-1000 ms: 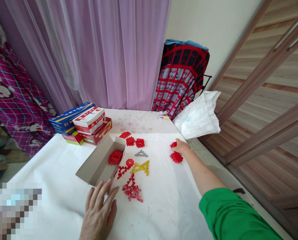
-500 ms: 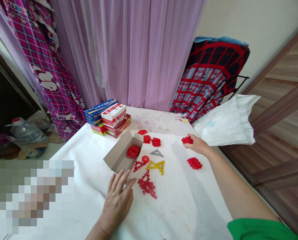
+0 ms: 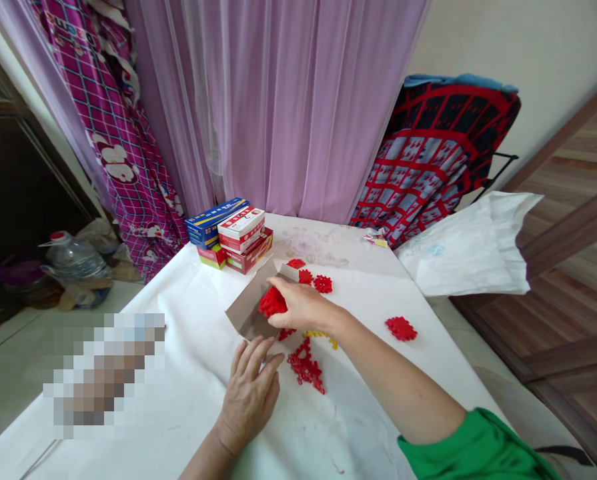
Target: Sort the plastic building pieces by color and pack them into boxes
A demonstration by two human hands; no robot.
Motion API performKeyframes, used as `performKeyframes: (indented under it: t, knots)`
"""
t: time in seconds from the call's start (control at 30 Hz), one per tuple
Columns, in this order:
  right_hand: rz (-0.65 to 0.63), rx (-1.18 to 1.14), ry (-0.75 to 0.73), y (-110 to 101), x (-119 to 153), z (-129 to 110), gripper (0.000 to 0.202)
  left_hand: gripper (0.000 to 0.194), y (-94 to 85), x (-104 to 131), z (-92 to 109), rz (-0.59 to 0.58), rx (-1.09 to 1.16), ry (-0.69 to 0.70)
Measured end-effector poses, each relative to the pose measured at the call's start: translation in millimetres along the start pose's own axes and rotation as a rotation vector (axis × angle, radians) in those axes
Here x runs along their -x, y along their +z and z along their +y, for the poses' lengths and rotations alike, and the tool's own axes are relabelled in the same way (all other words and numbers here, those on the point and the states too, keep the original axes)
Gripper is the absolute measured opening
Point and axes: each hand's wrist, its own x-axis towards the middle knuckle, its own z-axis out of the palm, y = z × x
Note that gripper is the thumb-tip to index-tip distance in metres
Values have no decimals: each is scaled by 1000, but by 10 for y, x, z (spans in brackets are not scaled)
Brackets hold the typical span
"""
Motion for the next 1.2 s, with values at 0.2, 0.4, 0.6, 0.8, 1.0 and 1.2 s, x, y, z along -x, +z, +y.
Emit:
performKeyframes:
  t: [0.2, 0.4, 0.6, 0.8, 1.0, 1.2]
  knots:
    - [18, 177, 41, 121, -112, 22, 80, 31, -27, -20, 15, -16, 25, -14]
    - [227, 78, 108, 6, 50, 299, 64, 30, 3, 2, 26, -15, 78, -62]
    - [248, -7, 196, 132, 450, 706, 40, 35, -35, -19, 5, -28, 24, -17]
    - [304, 74, 602, 29, 1085, 1746, 31, 33, -21, -26, -2, -14, 36, -3]
    - [269, 13, 913, -16, 1732, 2572, 51, 28, 23, -19, -20, 5, 77, -3]
    - [166, 33, 875, 355, 1705, 2503, 83, 38, 49, -9, -43, -8, 33, 21]
